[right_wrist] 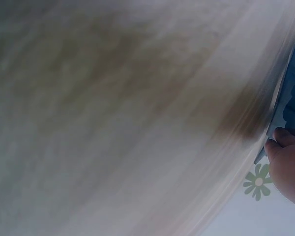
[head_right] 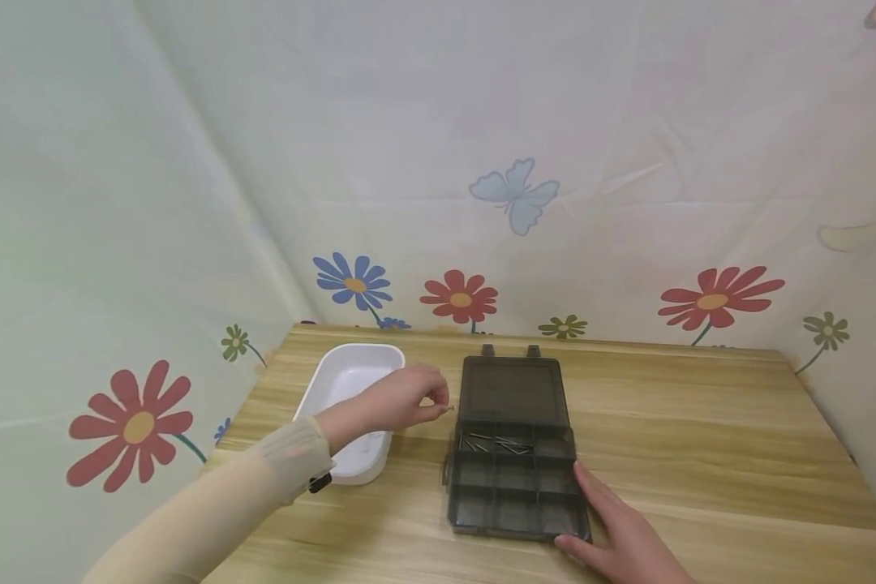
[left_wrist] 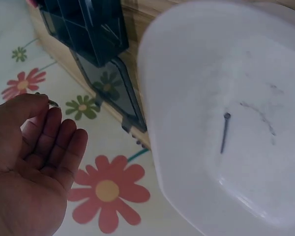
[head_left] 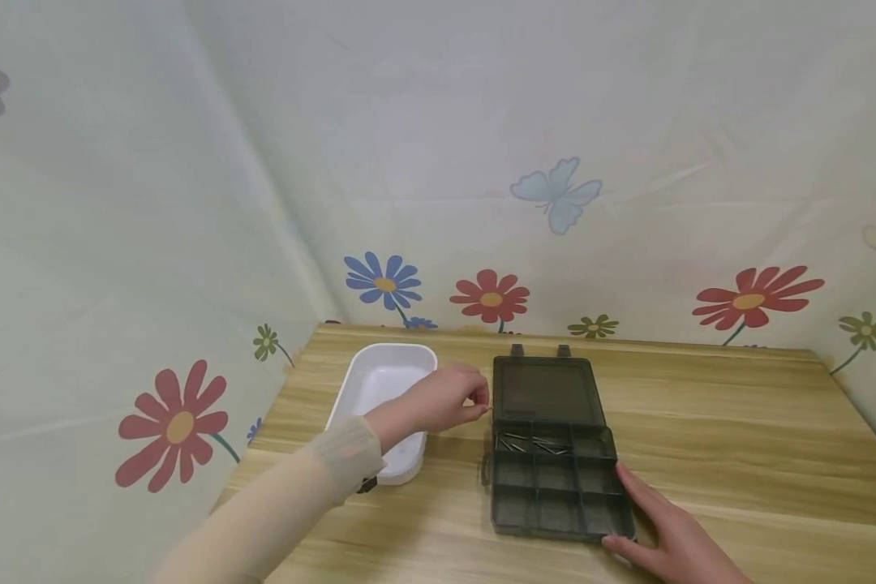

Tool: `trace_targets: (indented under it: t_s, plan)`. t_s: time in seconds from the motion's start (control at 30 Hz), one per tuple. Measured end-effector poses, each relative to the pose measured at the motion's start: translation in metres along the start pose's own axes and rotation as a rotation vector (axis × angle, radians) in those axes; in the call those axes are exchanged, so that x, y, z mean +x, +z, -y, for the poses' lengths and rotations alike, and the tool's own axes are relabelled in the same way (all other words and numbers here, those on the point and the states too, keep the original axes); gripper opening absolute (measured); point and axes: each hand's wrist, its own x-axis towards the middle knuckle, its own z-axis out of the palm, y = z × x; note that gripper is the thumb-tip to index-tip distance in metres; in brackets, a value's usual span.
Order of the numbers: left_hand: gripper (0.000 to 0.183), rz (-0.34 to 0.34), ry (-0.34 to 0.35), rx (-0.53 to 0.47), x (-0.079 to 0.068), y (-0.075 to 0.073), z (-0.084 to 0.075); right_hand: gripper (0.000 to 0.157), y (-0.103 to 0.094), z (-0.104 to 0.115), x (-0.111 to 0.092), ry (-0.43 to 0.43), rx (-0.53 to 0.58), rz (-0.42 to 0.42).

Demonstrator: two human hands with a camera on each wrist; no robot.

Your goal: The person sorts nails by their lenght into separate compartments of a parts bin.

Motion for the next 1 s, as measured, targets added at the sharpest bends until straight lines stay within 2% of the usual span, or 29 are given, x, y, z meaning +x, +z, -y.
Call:
trace_targets:
  t_s: [0.13, 0.33, 0.53, 1.0]
  plan:
    - [0.007, 0.018, 0.017, 0.014, 0.01, 0.007, -0.009, 0.106, 0.0, -0.001, 0.0, 0.004, 0.01, 0.006]
    - [0.006, 0.0, 0.056, 0.073, 0.021, 0.017, -0.022, 0.105, 0.002, -0.001, 0.0, -0.011, 0.02, -0.008]
    - [0.005, 0.008, 0.045, 0.099, 0.028, 0.026, -0.03, 0.104, 0.005, -0.003, 0.0, -0.048, 0.005, -0.051]
    - [0.011, 0.014, 0.009, 0.083, 0.031, 0.045, -0.032, 0.105, 0.005, -0.005, 0.0, -0.031, 0.002, -0.047]
